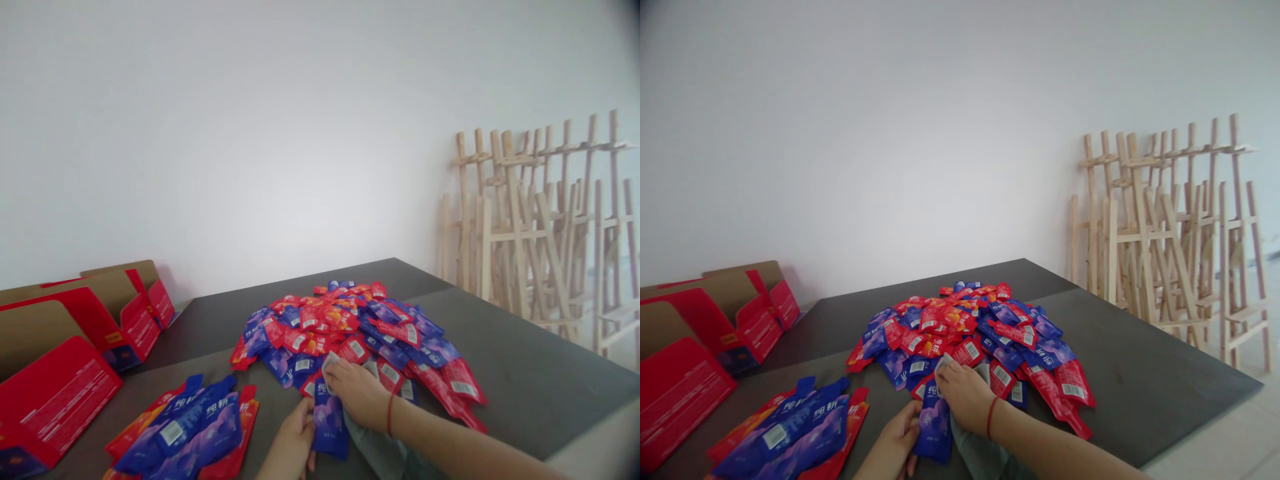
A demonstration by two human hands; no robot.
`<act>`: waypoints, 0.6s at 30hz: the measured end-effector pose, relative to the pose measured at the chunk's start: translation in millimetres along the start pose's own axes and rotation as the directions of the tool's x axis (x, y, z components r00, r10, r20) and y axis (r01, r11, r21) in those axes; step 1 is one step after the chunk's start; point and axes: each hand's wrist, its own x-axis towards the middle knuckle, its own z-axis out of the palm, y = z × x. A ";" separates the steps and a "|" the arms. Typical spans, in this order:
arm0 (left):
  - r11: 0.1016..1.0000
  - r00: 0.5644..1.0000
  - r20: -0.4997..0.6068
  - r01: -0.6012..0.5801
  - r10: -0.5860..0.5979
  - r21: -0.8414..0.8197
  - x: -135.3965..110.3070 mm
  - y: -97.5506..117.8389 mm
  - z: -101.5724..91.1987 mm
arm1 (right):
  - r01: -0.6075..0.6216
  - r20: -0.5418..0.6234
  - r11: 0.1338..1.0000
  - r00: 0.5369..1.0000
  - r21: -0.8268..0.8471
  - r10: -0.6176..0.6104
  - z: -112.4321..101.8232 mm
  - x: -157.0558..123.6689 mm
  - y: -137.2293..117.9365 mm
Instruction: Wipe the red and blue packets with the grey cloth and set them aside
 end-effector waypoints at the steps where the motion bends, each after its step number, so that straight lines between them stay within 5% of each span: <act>1: 1.000 1.000 -0.001 0.005 -0.005 -0.003 0.2 -1.0 -0.1 | 0.018 0.008 1.000 1.000 -0.001 -0.018 -0.3 1.9 -1.7; 10: 0.999 1.000 0.005 0.017 -0.017 -0.037 0.0 3.8 1.9 | 0.424 -0.043 0.897 0.906 0.126 -0.422 -13.5 -48.5 -10.5; 18: 0.999 0.999 0.004 0.040 -0.040 -0.017 1.5 4.7 1.2 | 0.066 0.047 0.996 0.996 0.065 -0.069 -6.1 -26.6 12.4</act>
